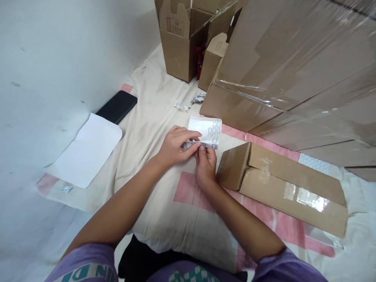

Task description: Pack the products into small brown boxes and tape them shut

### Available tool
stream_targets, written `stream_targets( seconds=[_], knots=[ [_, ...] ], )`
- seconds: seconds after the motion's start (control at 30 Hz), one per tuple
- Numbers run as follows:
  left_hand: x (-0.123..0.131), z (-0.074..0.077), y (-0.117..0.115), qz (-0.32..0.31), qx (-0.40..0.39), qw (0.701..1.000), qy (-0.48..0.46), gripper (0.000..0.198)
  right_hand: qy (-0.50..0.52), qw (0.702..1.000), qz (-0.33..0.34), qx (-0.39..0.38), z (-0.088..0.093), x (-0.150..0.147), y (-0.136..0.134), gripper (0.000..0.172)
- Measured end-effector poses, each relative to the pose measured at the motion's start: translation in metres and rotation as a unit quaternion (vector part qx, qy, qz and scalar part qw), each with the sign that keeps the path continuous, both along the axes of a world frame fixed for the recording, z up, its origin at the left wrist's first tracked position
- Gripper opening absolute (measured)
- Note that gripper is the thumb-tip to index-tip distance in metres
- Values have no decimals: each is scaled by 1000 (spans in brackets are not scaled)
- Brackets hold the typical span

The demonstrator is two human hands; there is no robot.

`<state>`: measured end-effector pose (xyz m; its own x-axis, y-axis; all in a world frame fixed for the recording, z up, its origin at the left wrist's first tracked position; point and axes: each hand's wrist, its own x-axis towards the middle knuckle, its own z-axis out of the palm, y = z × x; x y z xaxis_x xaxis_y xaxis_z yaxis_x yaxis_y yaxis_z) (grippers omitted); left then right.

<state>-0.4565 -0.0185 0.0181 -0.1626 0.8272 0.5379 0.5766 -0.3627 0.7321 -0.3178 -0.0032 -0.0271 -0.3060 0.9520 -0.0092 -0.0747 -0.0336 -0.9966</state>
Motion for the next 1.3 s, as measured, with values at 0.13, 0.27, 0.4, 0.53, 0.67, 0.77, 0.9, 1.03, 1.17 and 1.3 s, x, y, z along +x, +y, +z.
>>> stream_targets(
  seconds=[0.13,0.27,0.4,0.53,0.67,0.77,0.9,1.03,1.17,1.3],
  knots=[
    [1,3,-2,-41,-47,993,-101,31,23,999,-27,-14,-1,-1,1,41],
    [0,1,0,-94,-86,973,-192,38,19,999,-23,-13,-1,-1,2,43],
    [-3,-4,2,-93,-93,958,-254,35,26,999,-2,-28,-1,-1,1,37],
    [-8,-4,4,-85,-90,969,-214,37,44,998,0,-44,2,-1,0,36],
    [-12,-2,5,-57,-86,981,-162,45,43,998,3,-48,5,-1,-1,35],
    [-15,-2,5,-30,-91,985,-146,42,51,998,14,-40,6,0,-2,33],
    [-15,-5,6,-32,-45,996,-74,58,64,997,13,-41,7,0,-2,29],
    [-13,-4,5,66,-65,995,-24,59,75,996,22,-40,7,0,-2,28],
    [-15,-4,4,85,-70,994,-8,61,83,996,20,-36,8,0,-3,25],
    [-18,-9,6,48,-73,996,18,80,79,995,22,-52,7,1,-2,26]
  ],
)
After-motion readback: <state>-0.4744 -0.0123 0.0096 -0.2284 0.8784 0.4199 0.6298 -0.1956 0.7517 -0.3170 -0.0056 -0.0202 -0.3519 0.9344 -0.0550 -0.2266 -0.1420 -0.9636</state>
